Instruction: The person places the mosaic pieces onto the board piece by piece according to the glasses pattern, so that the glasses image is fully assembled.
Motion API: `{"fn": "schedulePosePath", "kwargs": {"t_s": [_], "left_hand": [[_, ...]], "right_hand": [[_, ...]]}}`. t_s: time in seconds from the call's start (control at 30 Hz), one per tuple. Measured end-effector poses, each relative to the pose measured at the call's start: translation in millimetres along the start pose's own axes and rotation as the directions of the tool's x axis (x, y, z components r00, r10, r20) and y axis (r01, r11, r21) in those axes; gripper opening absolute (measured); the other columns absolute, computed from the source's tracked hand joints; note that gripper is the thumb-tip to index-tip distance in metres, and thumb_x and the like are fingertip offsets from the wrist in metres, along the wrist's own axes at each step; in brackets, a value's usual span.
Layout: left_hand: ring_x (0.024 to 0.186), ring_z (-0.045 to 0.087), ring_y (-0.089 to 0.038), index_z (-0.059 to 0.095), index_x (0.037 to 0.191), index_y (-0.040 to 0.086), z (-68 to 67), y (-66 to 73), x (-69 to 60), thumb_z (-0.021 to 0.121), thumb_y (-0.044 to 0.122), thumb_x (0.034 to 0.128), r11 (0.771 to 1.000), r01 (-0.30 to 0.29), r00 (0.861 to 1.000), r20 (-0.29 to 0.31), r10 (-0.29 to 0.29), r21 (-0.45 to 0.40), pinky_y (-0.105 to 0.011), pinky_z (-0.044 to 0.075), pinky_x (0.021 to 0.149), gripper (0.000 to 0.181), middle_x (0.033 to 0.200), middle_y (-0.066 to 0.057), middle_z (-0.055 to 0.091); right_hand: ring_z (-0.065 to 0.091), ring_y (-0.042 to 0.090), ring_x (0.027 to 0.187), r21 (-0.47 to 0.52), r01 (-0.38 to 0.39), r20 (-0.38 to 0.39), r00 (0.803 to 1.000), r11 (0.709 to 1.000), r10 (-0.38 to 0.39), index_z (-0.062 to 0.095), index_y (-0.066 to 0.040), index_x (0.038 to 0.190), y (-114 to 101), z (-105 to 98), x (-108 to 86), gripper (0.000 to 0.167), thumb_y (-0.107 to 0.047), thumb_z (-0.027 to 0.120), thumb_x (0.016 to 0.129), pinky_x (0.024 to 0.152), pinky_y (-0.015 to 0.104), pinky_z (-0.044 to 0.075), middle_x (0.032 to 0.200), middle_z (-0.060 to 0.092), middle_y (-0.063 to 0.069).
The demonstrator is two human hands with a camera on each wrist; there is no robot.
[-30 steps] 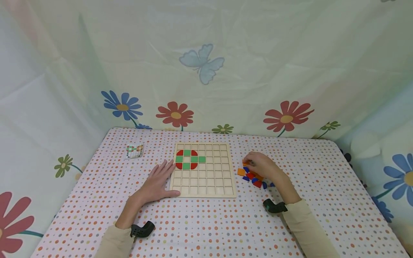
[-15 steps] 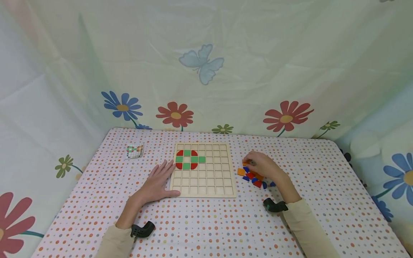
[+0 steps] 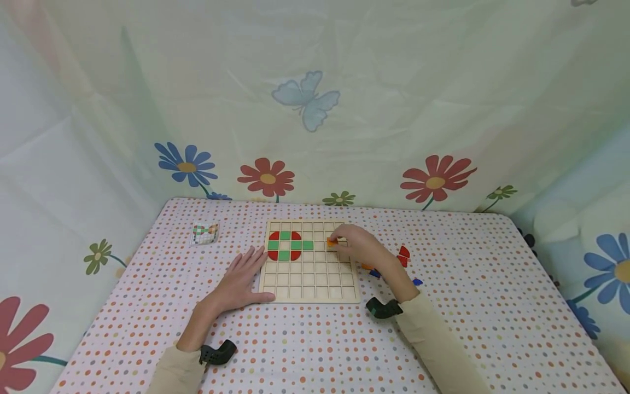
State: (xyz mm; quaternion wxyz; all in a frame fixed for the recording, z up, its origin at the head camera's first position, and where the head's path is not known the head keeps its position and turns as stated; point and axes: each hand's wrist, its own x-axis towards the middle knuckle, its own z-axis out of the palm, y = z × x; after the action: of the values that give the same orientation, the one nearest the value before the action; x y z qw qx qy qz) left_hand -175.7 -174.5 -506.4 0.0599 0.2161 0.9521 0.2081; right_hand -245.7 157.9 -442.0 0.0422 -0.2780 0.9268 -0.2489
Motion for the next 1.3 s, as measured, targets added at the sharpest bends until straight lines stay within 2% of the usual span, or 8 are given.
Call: {"fn": "schedulePosePath", "kwargs": {"t_s": [0.13,0.27,0.6,0.97,1.1,1.2,1.3], "left_hand": [[0.154,0.006,-0.029,0.018,0.157,0.015,1.3,-1.7,-0.5,0.065,0.07,0.0764,1.0,0.002,1.0,-0.006,-0.002,-0.008,-0.054,0.007,0.122,0.108,0.165,-0.003,0.011],[0.154,0.005,-0.028,0.017,0.157,0.016,1.6,-3.1,-0.5,0.063,0.071,0.0767,1.0,0.004,1.0,0.001,-0.004,-0.008,-0.054,0.007,0.122,0.108,0.166,-0.001,0.009],[0.153,0.007,-0.031,0.02,0.156,0.013,-3.8,1.8,-1.3,0.067,0.067,0.0767,1.0,-0.002,1.0,0.0,0.002,-0.017,-0.056,0.008,0.121,0.107,0.165,-0.005,0.012],[0.153,0.006,-0.03,0.019,0.156,0.014,-1.5,-0.7,-1.8,0.066,0.069,0.0765,1.0,0.007,1.0,-0.01,-0.007,-0.014,-0.055,0.008,0.122,0.107,0.165,-0.004,0.011],[0.153,0.006,-0.03,0.019,0.156,0.014,1.3,-0.6,-0.1,0.065,0.069,0.0768,1.0,0.003,1.0,-0.006,-0.003,-0.018,-0.055,0.008,0.122,0.107,0.165,-0.003,0.011],[0.153,0.006,-0.029,0.018,0.157,0.015,2.8,-0.7,0.7,0.065,0.07,0.0767,1.0,0.003,1.0,0.003,-0.003,-0.014,-0.055,0.009,0.122,0.107,0.165,-0.003,0.011],[0.154,0.006,-0.029,0.017,0.157,0.015,1.2,-2.0,0.6,0.065,0.069,0.0765,1.0,0.003,1.0,0.005,-0.002,-0.014,-0.055,0.008,0.122,0.108,0.165,-0.002,0.01]], "right_hand": [[0.063,0.021,0.098,-0.084,0.045,0.051,0.998,0.995,-0.04,0.072,-0.008,0.106,-15,14,17.3,0.017,-0.015,0.066,0.092,0.083,0.036,0.053,0.109,0.07,0.006],[0.063,0.02,0.096,-0.151,0.038,0.052,0.998,0.988,-0.031,0.073,-0.008,0.105,-18,25,25.9,0.016,-0.015,0.066,0.092,0.082,0.033,0.054,0.106,0.07,0.005],[0.061,0.019,0.096,-0.15,0.024,0.009,1.0,0.988,-0.022,0.072,-0.009,0.106,-14,34,24.7,0.017,-0.017,0.067,0.092,0.081,0.033,0.053,0.107,0.069,0.005],[0.059,0.024,0.108,-0.129,0.037,-0.003,0.999,0.991,-0.038,0.07,-0.006,0.113,-13,41,21.0,0.025,-0.02,0.067,0.092,0.092,0.037,0.053,0.118,0.064,0.009],[0.057,0.026,0.117,-0.202,0.064,-0.005,0.998,0.977,-0.066,0.07,-0.01,0.115,-22,37,7.7,0.025,-0.02,0.066,0.092,0.096,0.039,0.053,0.127,0.061,0.01],[0.057,0.027,0.12,-0.262,0.148,-0.011,0.988,0.954,-0.156,0.071,-0.013,0.113,-33,32,-13.8,0.024,-0.021,0.068,0.091,0.097,0.04,0.053,0.128,0.062,0.01],[0.061,0.025,0.115,-0.294,0.251,-0.035,0.961,0.922,-0.273,0.072,-0.014,0.108,-35,29,-35.5,0.022,-0.022,0.071,0.089,0.093,0.037,0.054,0.123,0.065,0.008]]}}
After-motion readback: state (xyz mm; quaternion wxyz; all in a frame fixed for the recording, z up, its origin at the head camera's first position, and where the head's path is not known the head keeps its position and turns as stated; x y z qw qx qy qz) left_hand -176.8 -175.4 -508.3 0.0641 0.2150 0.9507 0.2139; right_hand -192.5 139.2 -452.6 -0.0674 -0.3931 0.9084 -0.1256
